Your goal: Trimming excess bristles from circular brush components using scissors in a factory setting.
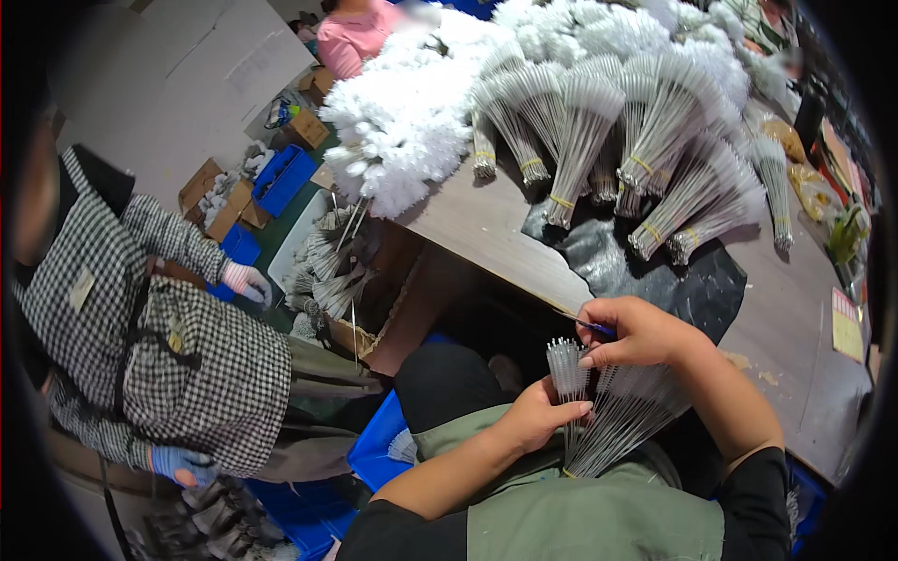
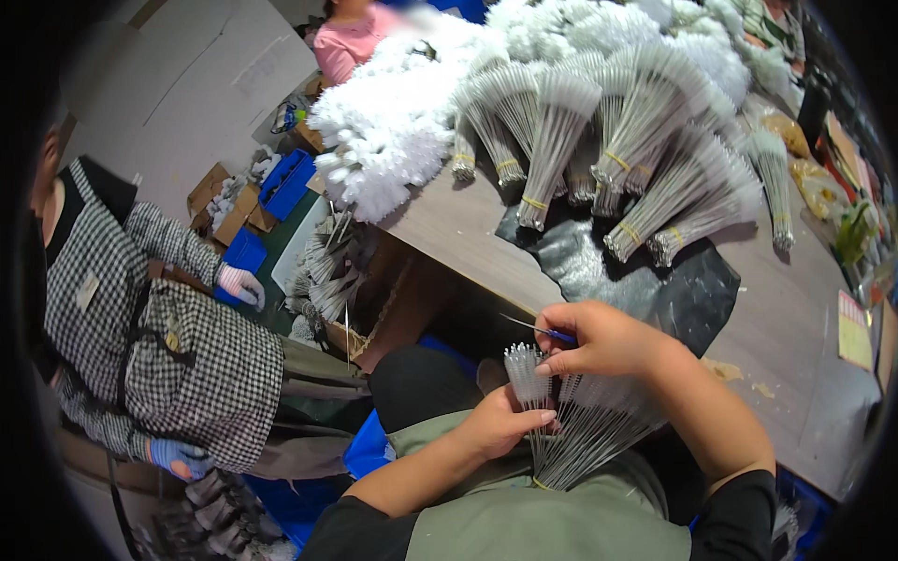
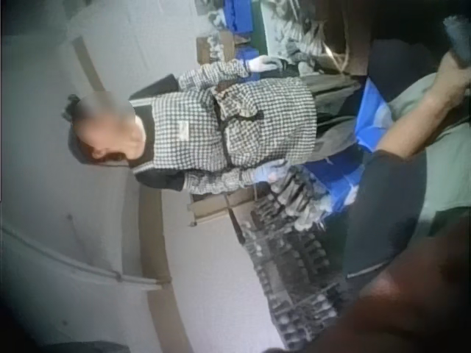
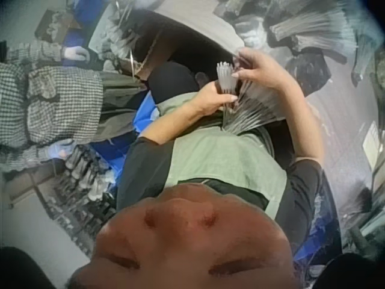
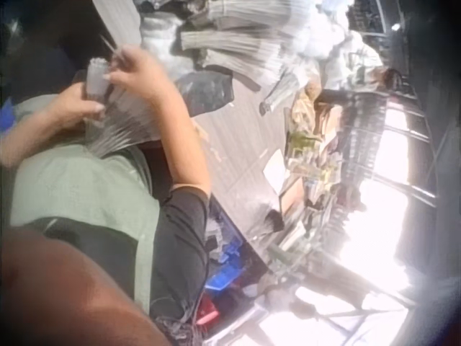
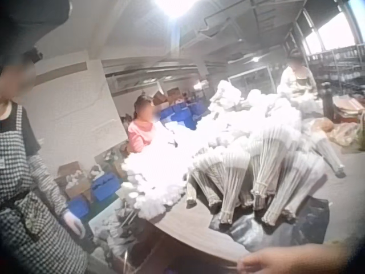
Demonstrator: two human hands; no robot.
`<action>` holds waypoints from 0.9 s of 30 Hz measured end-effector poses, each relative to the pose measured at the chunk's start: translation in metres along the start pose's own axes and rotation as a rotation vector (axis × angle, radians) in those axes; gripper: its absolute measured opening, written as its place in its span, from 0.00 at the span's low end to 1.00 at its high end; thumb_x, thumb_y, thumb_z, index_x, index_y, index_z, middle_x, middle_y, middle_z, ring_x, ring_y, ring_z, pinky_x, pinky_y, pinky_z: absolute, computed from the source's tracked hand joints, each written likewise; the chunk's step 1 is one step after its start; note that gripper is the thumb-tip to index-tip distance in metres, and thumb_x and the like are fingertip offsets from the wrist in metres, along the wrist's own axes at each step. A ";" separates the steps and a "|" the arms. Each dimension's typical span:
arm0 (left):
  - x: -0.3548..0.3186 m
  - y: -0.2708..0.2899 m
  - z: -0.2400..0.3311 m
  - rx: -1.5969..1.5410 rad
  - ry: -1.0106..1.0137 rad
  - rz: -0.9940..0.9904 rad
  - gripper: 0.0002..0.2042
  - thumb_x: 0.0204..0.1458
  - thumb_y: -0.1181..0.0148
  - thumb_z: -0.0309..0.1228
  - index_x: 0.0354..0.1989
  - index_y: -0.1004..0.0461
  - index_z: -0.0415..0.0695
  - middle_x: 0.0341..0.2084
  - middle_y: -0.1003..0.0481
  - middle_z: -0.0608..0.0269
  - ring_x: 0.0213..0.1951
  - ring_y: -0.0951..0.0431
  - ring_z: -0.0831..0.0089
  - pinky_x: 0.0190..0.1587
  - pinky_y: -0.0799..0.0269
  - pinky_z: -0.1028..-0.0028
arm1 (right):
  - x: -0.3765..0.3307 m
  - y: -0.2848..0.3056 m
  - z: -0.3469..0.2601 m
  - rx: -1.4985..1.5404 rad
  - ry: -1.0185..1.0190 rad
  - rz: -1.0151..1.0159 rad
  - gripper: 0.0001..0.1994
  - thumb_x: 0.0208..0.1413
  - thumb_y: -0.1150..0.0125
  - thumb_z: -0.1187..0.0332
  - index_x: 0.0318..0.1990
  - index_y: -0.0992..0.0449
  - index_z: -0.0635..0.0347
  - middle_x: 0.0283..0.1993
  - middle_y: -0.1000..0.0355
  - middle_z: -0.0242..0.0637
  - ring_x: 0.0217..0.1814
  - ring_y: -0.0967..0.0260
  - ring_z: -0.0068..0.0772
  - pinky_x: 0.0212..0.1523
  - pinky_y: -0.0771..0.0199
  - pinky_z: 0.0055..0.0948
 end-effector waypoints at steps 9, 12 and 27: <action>0.010 0.005 0.023 0.063 0.102 -0.037 0.20 0.52 0.41 0.19 0.54 0.35 0.38 0.41 0.28 0.63 0.40 0.24 0.75 0.47 0.26 0.72 | 0.014 0.018 -0.007 -0.105 -0.021 0.022 0.15 0.43 0.29 0.65 0.33 0.30 0.61 0.24 0.32 0.40 0.25 0.35 0.39 0.29 0.35 0.33; 0.014 0.009 0.033 0.135 0.111 -0.054 0.21 0.53 0.41 0.19 0.55 0.36 0.38 0.42 0.29 0.63 0.42 0.25 0.75 0.47 0.26 0.73 | 0.024 0.026 -0.009 -0.123 -0.049 0.033 0.16 0.41 0.28 0.64 0.32 0.29 0.60 0.24 0.32 0.43 0.26 0.33 0.44 0.29 0.34 0.35; 0.031 0.009 0.026 0.489 -0.097 -0.050 0.22 0.54 0.41 0.22 0.58 0.35 0.36 0.49 0.28 0.61 0.48 0.28 0.78 0.52 0.31 0.74 | 0.019 0.022 0.016 -0.268 -0.070 0.041 0.15 0.40 0.30 0.63 0.30 0.29 0.60 0.27 0.28 0.44 0.33 0.29 0.51 0.32 0.31 0.39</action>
Point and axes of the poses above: each hand's wrist, its own x-axis towards the middle knuckle, its own y-axis out of the back of the hand, z = x × y, the point moved 5 cm from there along x, towards the middle knuckle
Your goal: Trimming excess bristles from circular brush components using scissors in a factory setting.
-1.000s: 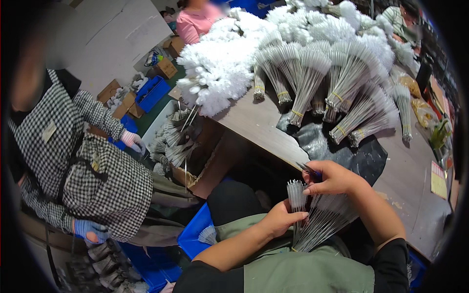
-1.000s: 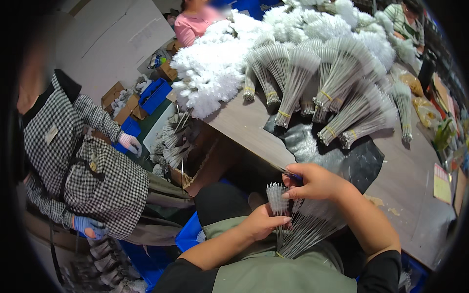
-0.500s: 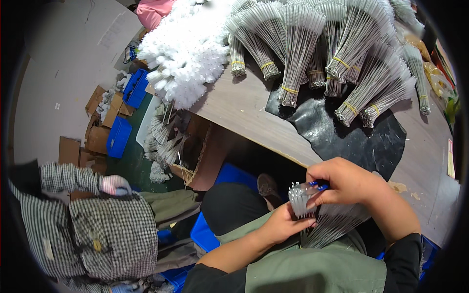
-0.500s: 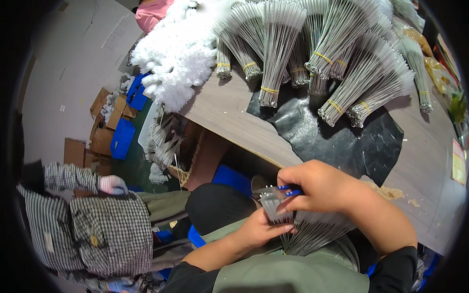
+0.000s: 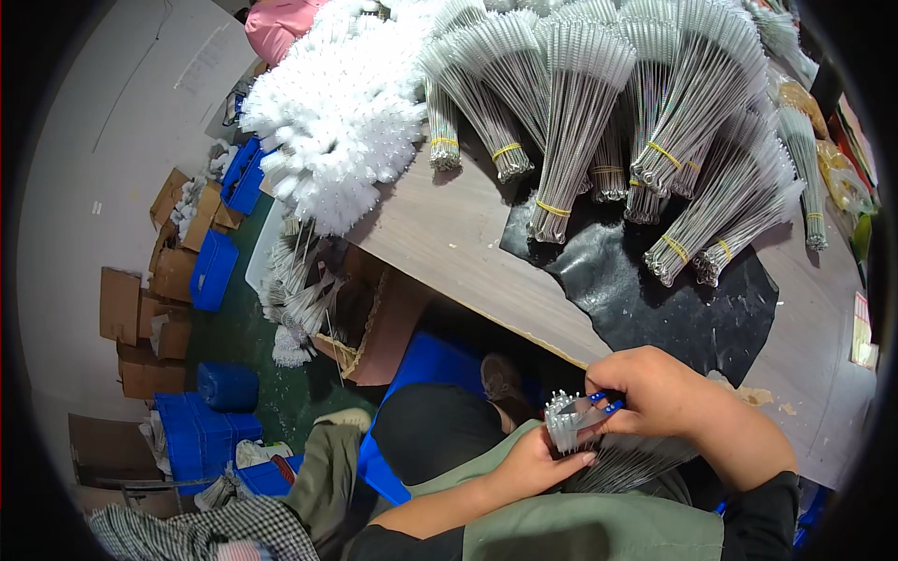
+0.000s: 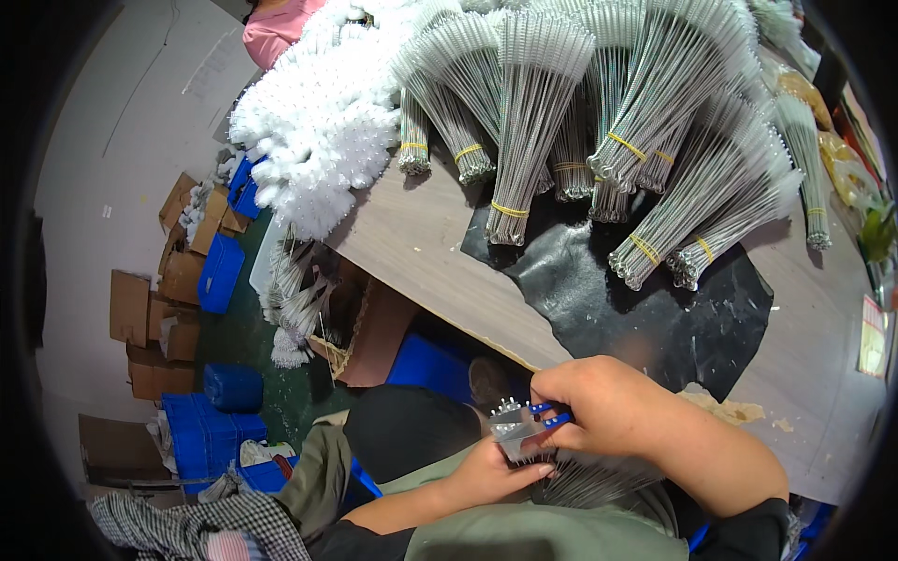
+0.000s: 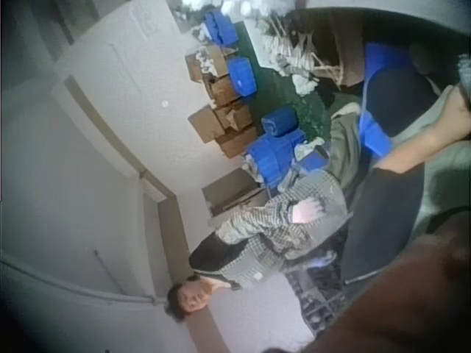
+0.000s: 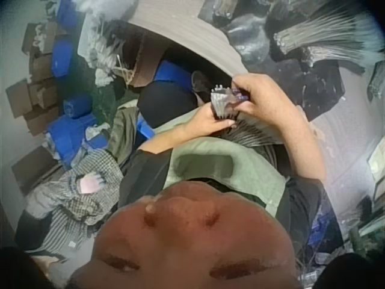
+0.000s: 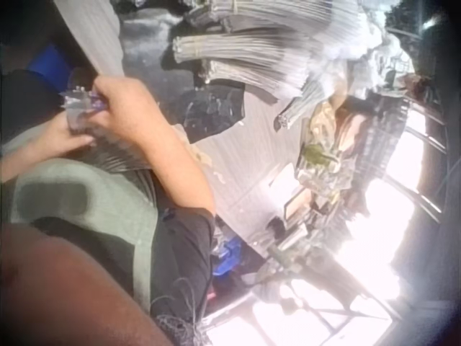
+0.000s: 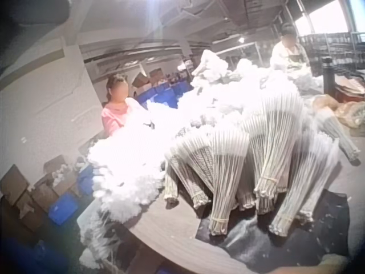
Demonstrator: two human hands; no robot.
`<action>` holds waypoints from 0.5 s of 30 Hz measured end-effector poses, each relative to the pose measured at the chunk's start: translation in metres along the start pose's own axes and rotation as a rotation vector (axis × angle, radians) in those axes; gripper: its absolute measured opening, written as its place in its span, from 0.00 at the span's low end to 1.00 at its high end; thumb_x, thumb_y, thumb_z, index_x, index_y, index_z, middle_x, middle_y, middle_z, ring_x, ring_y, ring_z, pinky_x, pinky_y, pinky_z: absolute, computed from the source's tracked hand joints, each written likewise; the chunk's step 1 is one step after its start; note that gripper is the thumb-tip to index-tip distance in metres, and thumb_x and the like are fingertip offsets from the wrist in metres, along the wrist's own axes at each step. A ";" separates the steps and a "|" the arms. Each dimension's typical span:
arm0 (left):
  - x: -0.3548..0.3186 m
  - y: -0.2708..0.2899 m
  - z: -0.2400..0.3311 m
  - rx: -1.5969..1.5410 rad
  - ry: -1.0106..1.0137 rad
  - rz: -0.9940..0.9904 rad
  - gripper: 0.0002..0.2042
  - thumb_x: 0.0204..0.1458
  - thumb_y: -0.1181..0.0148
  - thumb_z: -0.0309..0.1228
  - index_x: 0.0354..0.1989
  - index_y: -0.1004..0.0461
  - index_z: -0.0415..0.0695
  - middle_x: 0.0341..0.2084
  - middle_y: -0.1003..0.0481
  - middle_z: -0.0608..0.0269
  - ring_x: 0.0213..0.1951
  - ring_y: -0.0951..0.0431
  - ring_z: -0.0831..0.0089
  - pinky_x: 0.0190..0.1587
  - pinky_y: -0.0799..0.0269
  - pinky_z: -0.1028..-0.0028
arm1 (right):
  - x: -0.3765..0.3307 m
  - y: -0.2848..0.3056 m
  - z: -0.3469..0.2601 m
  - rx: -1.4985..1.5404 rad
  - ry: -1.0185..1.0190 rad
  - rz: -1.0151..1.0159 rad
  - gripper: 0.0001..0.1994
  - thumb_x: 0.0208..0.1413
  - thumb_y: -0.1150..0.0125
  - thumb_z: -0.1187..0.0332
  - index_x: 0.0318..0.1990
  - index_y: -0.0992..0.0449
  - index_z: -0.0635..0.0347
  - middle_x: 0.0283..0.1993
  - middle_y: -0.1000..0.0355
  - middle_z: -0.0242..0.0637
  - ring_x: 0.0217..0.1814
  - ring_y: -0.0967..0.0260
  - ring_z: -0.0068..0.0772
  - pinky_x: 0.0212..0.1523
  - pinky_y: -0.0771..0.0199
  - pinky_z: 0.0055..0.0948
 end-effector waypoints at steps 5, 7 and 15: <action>-0.003 -0.001 -0.010 -0.091 0.089 -0.004 0.21 0.53 0.40 0.23 0.56 0.34 0.37 0.47 0.27 0.62 0.47 0.28 0.78 0.51 0.32 0.74 | -0.001 0.000 0.001 0.040 -0.019 -0.014 0.16 0.38 0.28 0.64 0.30 0.28 0.61 0.26 0.30 0.42 0.30 0.30 0.48 0.30 0.31 0.37; -0.004 -0.001 -0.016 -0.138 0.144 -0.010 0.21 0.53 0.39 0.23 0.56 0.34 0.37 0.46 0.27 0.62 0.47 0.28 0.77 0.51 0.32 0.74 | -0.001 0.000 0.002 0.048 -0.013 -0.007 0.17 0.35 0.27 0.65 0.30 0.28 0.61 0.26 0.31 0.41 0.28 0.31 0.46 0.29 0.32 0.36; -0.004 -0.003 -0.020 0.015 0.069 0.011 0.23 0.51 0.37 0.24 0.57 0.34 0.41 0.47 0.27 0.64 0.49 0.27 0.76 0.52 0.31 0.72 | -0.006 -0.001 -0.003 0.094 0.053 -0.014 0.17 0.35 0.28 0.63 0.27 0.30 0.62 0.23 0.33 0.41 0.25 0.33 0.44 0.26 0.34 0.33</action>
Point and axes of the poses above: each hand's wrist, its own x-axis towards the middle knuckle, its own y-axis out of the back of the hand, z = x × y, the point moved 5 cm from there along x, towards the middle knuckle
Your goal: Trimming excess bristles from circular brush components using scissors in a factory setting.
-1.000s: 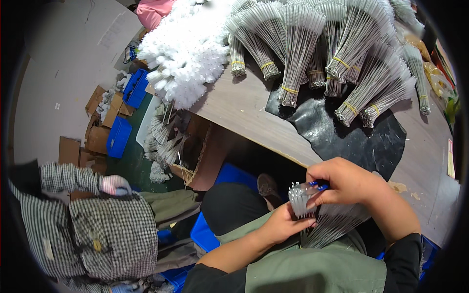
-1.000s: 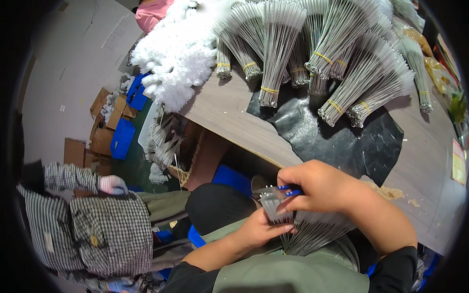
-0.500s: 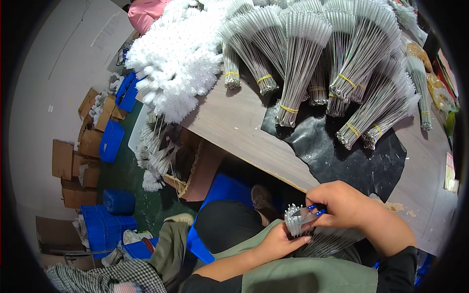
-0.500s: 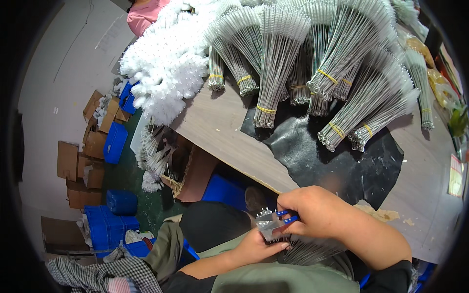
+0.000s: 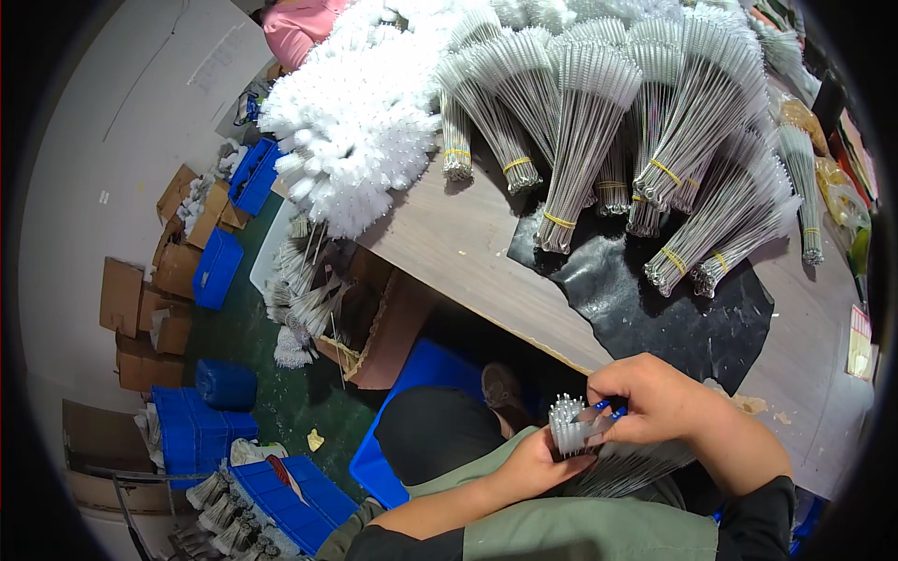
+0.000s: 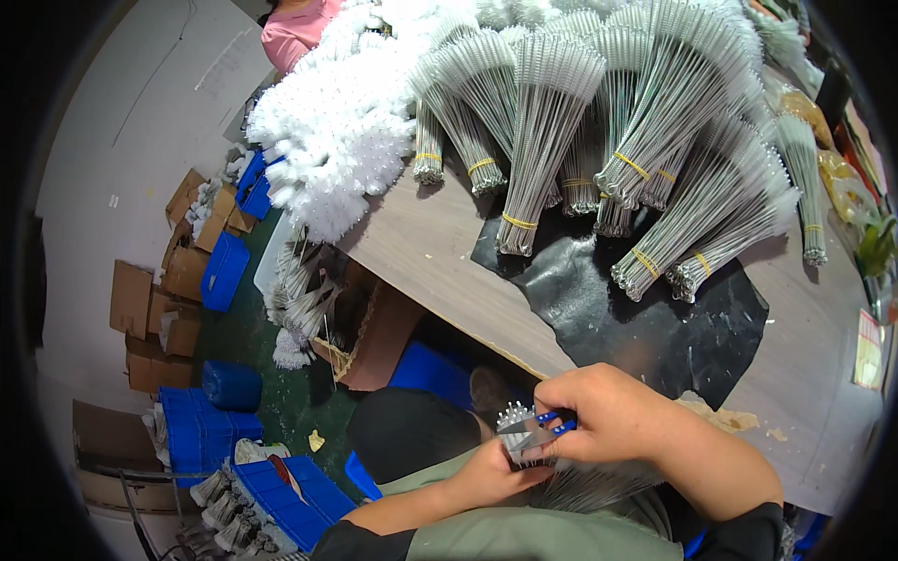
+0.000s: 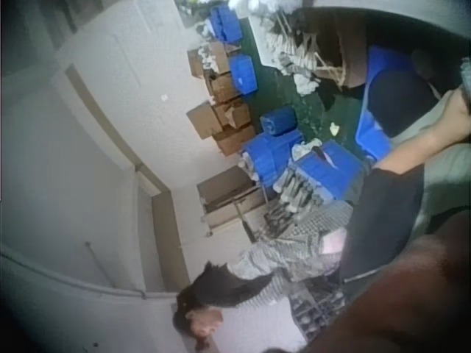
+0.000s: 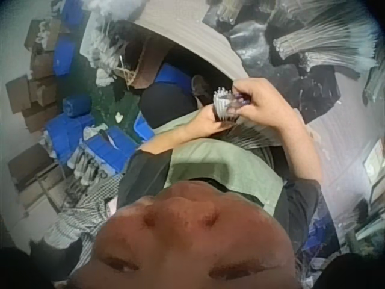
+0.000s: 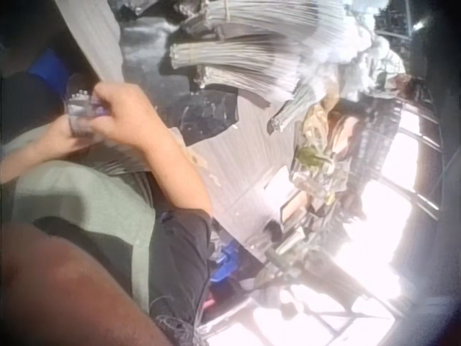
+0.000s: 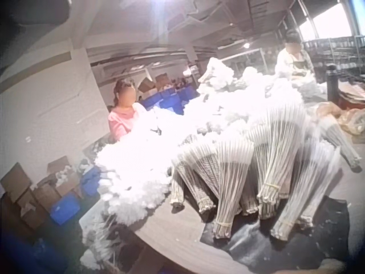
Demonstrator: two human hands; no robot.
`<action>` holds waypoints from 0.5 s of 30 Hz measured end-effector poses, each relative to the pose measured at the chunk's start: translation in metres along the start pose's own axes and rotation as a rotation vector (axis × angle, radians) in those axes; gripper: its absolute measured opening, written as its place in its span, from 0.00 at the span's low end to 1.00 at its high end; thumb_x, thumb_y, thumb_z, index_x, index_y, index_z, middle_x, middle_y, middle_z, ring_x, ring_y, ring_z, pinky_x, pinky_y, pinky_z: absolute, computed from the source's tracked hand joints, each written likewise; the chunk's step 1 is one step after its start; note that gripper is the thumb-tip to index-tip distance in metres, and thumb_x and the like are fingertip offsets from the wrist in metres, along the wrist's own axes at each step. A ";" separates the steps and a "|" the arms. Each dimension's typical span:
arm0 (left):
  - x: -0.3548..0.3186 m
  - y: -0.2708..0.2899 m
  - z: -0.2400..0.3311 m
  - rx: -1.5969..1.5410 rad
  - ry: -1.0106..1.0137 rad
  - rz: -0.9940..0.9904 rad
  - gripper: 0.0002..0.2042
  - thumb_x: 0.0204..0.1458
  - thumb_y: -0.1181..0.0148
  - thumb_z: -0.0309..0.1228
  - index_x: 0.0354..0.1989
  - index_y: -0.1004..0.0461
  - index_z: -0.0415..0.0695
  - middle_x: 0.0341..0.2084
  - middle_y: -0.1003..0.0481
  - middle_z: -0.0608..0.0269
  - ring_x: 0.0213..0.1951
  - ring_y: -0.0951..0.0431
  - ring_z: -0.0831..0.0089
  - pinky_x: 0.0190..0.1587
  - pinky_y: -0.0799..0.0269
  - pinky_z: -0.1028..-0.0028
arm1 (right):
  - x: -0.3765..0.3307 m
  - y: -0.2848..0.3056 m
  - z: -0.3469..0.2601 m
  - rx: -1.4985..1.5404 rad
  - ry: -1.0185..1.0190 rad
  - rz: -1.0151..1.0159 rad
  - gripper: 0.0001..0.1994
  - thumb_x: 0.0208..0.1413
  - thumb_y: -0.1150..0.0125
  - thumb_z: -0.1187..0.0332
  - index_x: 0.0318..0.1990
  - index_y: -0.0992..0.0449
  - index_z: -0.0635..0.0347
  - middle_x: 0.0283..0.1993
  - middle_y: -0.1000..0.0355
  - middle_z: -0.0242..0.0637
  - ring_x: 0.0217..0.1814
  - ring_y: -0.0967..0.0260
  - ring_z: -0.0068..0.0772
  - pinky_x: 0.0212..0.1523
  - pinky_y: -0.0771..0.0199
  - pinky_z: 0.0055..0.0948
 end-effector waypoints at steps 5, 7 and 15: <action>-0.001 -0.001 -0.004 -0.039 0.044 -0.010 0.24 0.51 0.37 0.24 0.57 0.34 0.41 0.48 0.27 0.64 0.50 0.28 0.76 0.54 0.33 0.72 | -0.002 0.000 -0.007 -0.053 0.009 0.006 0.19 0.36 0.26 0.60 0.27 0.29 0.62 0.22 0.34 0.40 0.23 0.35 0.43 0.24 0.36 0.33; 0.000 -0.002 -0.005 -0.022 0.023 -0.003 0.23 0.51 0.37 0.24 0.57 0.34 0.40 0.48 0.27 0.64 0.51 0.28 0.76 0.54 0.33 0.72 | -0.002 -0.001 -0.005 -0.101 0.003 0.009 0.20 0.36 0.25 0.59 0.27 0.29 0.62 0.22 0.34 0.40 0.23 0.35 0.43 0.24 0.36 0.33; -0.003 -0.003 -0.006 -0.243 0.008 0.009 0.24 0.53 0.40 0.22 0.59 0.36 0.39 0.45 0.28 0.63 0.47 0.27 0.78 0.51 0.29 0.75 | -0.001 0.001 -0.006 -0.025 -0.087 -0.012 0.18 0.44 0.29 0.63 0.37 0.30 0.60 0.27 0.29 0.43 0.29 0.29 0.47 0.29 0.32 0.36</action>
Point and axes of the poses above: each hand's wrist, its own x-axis towards the middle knuckle, its own y-axis out of the back of the hand, z = x × y, the point moved 5 cm from there along x, towards the middle knuckle
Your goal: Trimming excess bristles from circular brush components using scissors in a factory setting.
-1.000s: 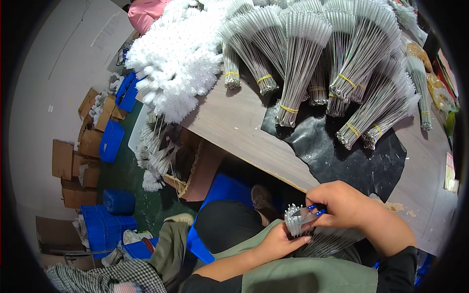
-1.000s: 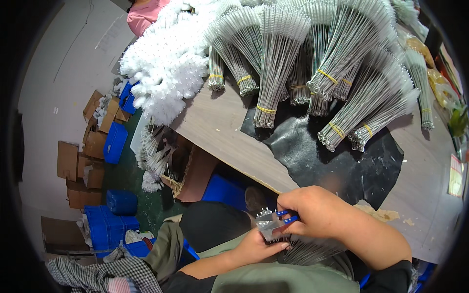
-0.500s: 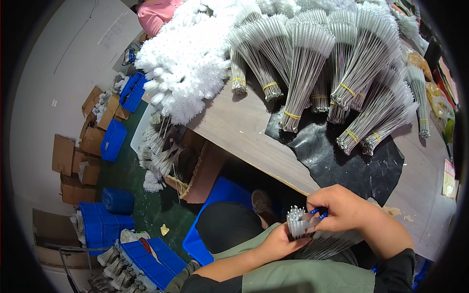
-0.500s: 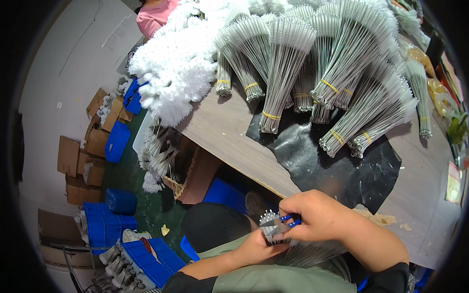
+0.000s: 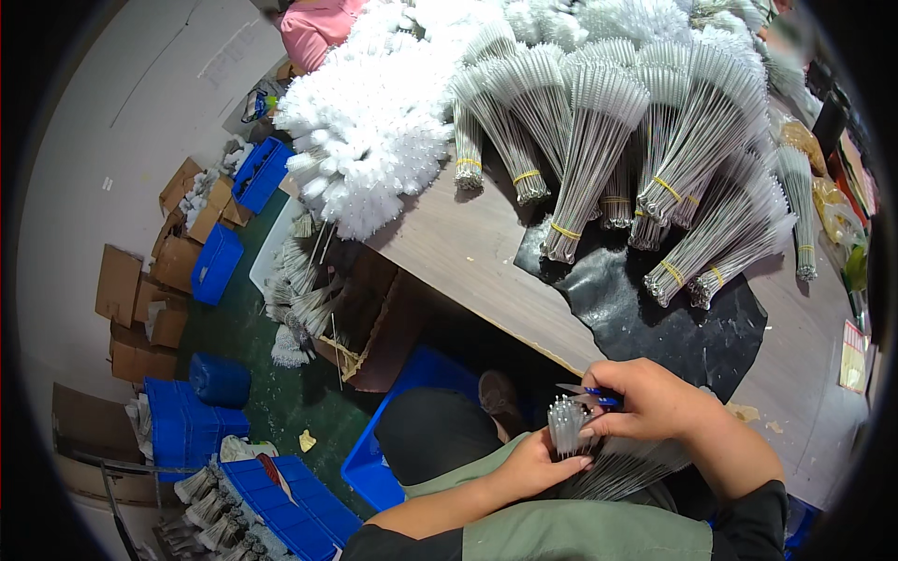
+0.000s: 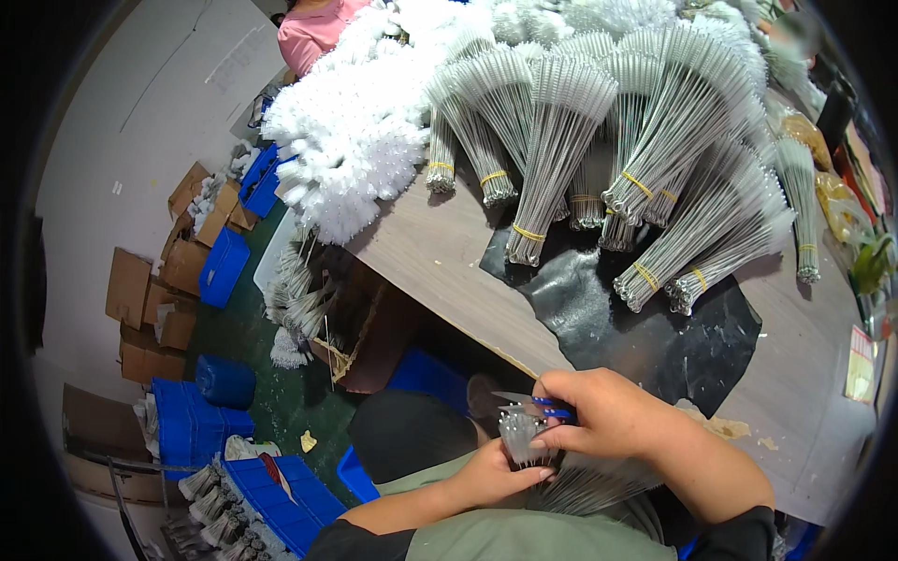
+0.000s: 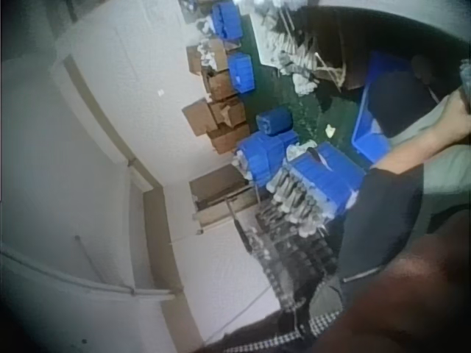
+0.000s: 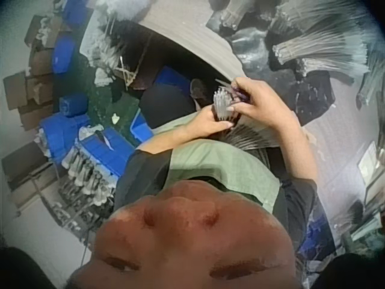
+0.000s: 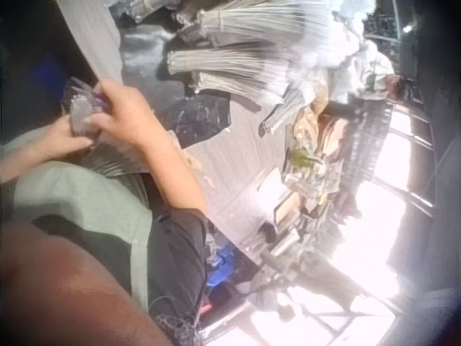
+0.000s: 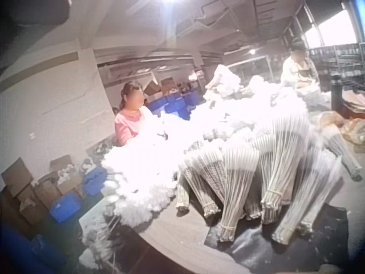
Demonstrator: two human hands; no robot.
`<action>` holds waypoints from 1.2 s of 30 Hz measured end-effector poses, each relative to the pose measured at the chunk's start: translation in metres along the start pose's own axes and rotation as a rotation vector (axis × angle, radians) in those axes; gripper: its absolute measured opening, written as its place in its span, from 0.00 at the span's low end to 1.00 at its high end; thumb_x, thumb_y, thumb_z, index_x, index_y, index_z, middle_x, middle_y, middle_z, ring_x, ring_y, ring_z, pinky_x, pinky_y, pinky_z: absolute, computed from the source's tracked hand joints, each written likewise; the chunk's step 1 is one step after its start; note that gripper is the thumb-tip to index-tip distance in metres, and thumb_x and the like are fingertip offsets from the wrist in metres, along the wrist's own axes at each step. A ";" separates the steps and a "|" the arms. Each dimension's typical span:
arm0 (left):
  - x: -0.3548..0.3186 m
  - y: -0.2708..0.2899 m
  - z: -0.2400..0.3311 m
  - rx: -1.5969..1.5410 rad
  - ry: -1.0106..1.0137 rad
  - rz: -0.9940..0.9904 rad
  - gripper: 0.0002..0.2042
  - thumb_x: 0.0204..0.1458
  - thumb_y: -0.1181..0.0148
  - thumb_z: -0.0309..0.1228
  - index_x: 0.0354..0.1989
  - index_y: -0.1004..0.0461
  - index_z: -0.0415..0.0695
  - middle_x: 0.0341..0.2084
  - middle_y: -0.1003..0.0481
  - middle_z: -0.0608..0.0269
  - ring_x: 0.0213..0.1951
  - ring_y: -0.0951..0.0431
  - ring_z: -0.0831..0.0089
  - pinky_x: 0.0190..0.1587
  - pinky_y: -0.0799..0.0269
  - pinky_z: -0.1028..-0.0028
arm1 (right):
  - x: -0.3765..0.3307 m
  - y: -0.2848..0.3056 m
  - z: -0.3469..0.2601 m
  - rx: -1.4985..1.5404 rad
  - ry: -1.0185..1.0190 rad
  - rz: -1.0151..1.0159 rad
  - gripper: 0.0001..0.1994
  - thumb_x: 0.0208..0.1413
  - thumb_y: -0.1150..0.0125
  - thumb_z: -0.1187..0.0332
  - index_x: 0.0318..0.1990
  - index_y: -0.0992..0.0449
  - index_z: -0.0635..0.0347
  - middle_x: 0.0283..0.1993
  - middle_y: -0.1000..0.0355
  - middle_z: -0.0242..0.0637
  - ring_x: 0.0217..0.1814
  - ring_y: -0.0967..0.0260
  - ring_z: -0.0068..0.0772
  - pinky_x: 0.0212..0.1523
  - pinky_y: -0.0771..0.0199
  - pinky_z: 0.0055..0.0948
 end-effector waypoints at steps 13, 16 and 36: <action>-0.004 -0.002 -0.005 -0.060 0.036 -0.015 0.18 0.54 0.41 0.25 0.53 0.34 0.36 0.43 0.27 0.63 0.43 0.26 0.78 0.49 0.29 0.75 | -0.004 -0.004 -0.005 -0.007 0.071 -0.025 0.16 0.46 0.31 0.66 0.40 0.29 0.59 0.29 0.28 0.43 0.31 0.29 0.46 0.33 0.31 0.34; -0.004 -0.002 -0.003 0.005 -0.026 -0.024 0.20 0.53 0.39 0.26 0.53 0.34 0.37 0.44 0.27 0.63 0.46 0.28 0.78 0.52 0.32 0.75 | -0.004 -0.005 -0.002 -0.028 0.054 -0.049 0.16 0.45 0.30 0.64 0.38 0.29 0.60 0.28 0.29 0.42 0.30 0.30 0.45 0.31 0.32 0.34; -0.004 -0.003 -0.004 -0.193 -0.026 -0.039 0.23 0.51 0.36 0.26 0.56 0.35 0.36 0.47 0.29 0.64 0.48 0.30 0.78 0.54 0.34 0.74 | -0.007 -0.011 -0.002 0.143 0.105 0.023 0.14 0.45 0.30 0.75 0.38 0.30 0.61 0.32 0.29 0.29 0.34 0.34 0.19 0.38 0.31 0.23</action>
Point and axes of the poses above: each hand's wrist, its own x-axis towards the middle knuckle, its own y-axis out of the back of the hand, z = x × y, the point moved 5 cm from there along x, towards the middle knuckle
